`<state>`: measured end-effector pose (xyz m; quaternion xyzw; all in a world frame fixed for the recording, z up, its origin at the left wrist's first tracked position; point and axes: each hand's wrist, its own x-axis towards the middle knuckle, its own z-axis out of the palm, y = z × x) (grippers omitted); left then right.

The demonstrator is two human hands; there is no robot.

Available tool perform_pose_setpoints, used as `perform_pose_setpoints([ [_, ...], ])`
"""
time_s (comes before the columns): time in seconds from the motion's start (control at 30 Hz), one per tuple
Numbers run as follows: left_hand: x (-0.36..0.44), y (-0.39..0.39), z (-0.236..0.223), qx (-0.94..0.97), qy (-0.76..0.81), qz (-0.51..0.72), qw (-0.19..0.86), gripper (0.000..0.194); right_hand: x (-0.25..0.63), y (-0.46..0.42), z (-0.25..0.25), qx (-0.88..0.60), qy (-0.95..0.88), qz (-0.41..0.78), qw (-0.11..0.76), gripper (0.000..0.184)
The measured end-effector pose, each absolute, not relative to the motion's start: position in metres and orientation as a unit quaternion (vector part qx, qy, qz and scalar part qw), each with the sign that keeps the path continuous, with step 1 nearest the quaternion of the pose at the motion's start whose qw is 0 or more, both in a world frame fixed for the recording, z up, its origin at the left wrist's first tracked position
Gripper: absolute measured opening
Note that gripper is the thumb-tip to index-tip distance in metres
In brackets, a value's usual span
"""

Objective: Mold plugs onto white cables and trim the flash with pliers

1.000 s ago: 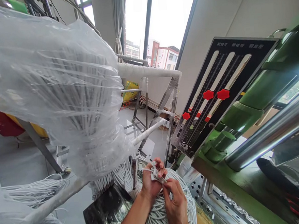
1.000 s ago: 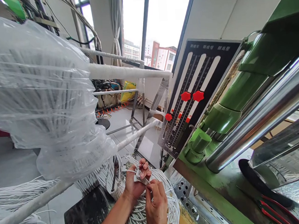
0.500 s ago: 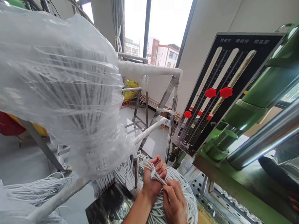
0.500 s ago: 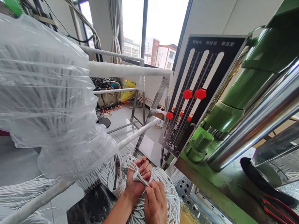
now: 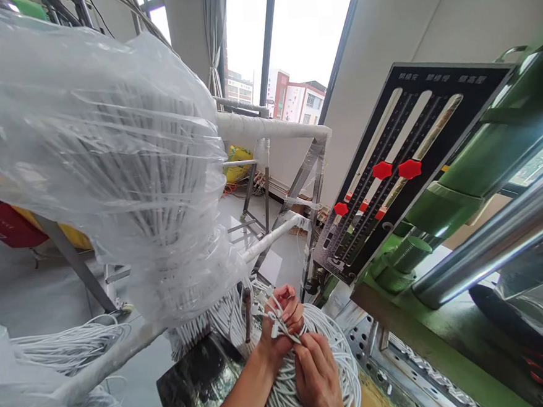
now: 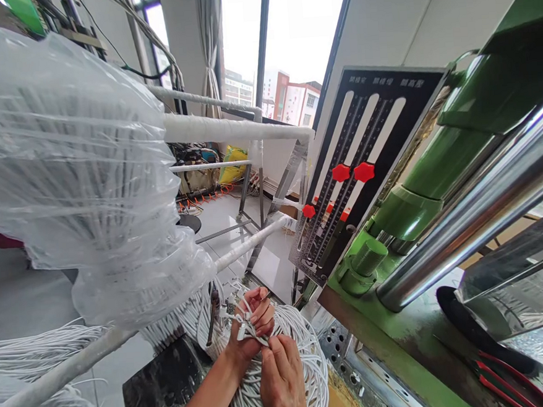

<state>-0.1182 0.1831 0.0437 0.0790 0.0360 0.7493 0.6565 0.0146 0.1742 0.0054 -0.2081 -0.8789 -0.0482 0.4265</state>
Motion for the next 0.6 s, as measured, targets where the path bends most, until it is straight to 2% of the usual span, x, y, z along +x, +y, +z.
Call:
perform_pose_setpoints([
  [0.13,-0.116,0.183,0.043,0.11,0.064,0.753,0.645,0.028,0.015,0.173,0.004,-0.225,-0.866,-0.058,0.443,0.019],
  [0.3,-0.113,0.186,0.038,0.133,0.072,0.767,0.623,0.035,0.014,0.174,0.004,-0.245,-0.863,0.01,0.441,0.018],
  [0.5,-0.108,0.195,0.045,0.063,0.155,0.802,0.574,0.04,0.008,0.182,0.003,-0.312,-0.848,0.088,0.419,0.016],
  [0.6,-0.108,0.199,0.045,0.027,0.17,0.811,0.56,0.036,0.004,0.185,0.0,-0.322,-0.841,0.106,0.422,0.019],
])
